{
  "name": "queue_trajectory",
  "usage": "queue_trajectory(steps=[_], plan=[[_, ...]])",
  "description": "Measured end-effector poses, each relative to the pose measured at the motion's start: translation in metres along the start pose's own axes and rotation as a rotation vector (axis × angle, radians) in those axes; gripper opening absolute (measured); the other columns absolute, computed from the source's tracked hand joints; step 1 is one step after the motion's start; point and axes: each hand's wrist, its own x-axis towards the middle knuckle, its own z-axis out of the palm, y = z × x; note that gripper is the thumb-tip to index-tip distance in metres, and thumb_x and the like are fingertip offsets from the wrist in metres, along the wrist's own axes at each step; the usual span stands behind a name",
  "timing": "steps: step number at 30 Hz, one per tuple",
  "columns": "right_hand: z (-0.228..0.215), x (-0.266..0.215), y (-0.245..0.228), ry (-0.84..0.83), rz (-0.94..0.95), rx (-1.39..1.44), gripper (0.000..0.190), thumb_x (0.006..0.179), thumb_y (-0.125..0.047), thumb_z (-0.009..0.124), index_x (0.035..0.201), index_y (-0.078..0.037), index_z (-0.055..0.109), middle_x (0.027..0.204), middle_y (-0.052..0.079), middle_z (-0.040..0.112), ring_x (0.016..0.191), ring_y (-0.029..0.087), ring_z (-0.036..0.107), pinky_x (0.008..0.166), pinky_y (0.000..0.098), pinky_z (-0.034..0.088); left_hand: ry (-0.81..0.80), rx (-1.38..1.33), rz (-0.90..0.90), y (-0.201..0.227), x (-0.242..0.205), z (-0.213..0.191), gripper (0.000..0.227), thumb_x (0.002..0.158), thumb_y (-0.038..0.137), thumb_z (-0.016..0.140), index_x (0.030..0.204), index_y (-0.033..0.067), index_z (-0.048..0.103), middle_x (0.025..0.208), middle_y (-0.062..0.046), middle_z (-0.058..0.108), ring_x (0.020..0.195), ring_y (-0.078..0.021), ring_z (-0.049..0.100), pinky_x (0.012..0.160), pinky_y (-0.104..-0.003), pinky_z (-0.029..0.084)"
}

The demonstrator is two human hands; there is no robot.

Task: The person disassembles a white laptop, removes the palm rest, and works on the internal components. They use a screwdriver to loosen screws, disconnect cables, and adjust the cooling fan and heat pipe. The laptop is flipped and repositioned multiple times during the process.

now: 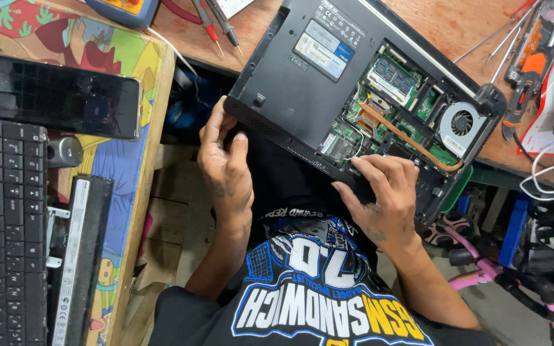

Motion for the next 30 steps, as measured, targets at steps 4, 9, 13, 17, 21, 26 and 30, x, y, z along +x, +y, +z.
queue_trajectory(steps=[4,9,13,17,21,26,30], plan=[[0.001,0.002,0.001,0.010,-0.008,0.026,0.047,0.079,-0.015,0.092,0.117,-0.005,0.068,0.111,0.011,0.065,0.103,0.032,0.059,0.092,0.0422,0.049,0.039,-0.089,0.046,-0.011,0.000,0.010,0.054,0.097,-0.011,0.058,0.150,-0.0006,0.050,0.135,-0.009,0.058,0.128,-0.0191,0.060,0.114,-0.032,0.047],[-0.001,0.004,0.003,0.024,-0.016,0.071,0.043,0.079,-0.012,0.092,0.115,-0.004,0.069,0.111,0.011,0.065,0.103,0.031,0.060,0.090,0.0414,0.051,0.001,-0.231,0.052,-0.016,-0.001,0.010,0.060,0.095,-0.013,0.055,0.153,0.0008,0.047,0.136,-0.007,0.053,0.132,-0.0189,0.056,0.111,-0.033,0.050],[0.000,0.003,0.002,0.019,-0.002,0.071,0.041,0.077,-0.008,0.090,0.113,-0.004,0.070,0.110,0.010,0.065,0.103,0.031,0.060,0.090,0.0410,0.052,-0.045,-0.258,0.056,-0.023,-0.003,0.009,0.066,0.092,-0.013,0.053,0.156,0.0014,0.042,0.142,-0.007,0.047,0.134,-0.0189,0.055,0.114,-0.036,0.052],[0.003,0.004,0.002,0.026,-0.001,0.079,0.043,0.075,-0.007,0.091,0.113,-0.005,0.071,0.109,0.010,0.065,0.102,0.031,0.060,0.089,0.0405,0.052,-0.124,-0.388,0.080,-0.033,-0.002,0.014,0.076,0.095,-0.014,0.054,0.164,0.0045,0.028,0.149,-0.010,0.049,0.131,-0.0177,0.054,0.117,-0.033,0.047],[0.007,0.003,0.005,0.028,-0.051,0.097,0.047,0.074,-0.007,0.091,0.115,-0.004,0.069,0.112,0.010,0.065,0.105,0.032,0.060,0.092,0.0418,0.053,-0.205,-0.363,0.085,-0.035,-0.008,0.014,0.091,0.095,-0.015,0.052,0.171,0.0109,0.010,0.143,-0.009,0.048,0.121,-0.0162,0.053,0.111,-0.030,0.046],[0.011,0.001,0.007,0.060,-0.054,0.106,0.046,0.074,-0.005,0.091,0.114,-0.004,0.069,0.111,0.010,0.066,0.103,0.031,0.062,0.091,0.0414,0.054,-0.273,-0.344,0.045,-0.027,-0.013,0.014,0.106,0.088,-0.014,0.051,0.169,0.0172,-0.010,0.151,-0.009,0.042,0.124,-0.0182,0.052,0.111,-0.033,0.049],[0.011,0.000,0.008,0.072,-0.057,0.127,0.045,0.073,-0.005,0.091,0.113,-0.005,0.069,0.110,0.010,0.067,0.101,0.031,0.064,0.088,0.0404,0.055,-0.293,-0.287,0.064,-0.024,-0.019,0.016,0.111,0.084,-0.014,0.052,0.167,0.0194,-0.016,0.157,-0.008,0.035,0.121,-0.0178,0.049,0.109,-0.033,0.051]])
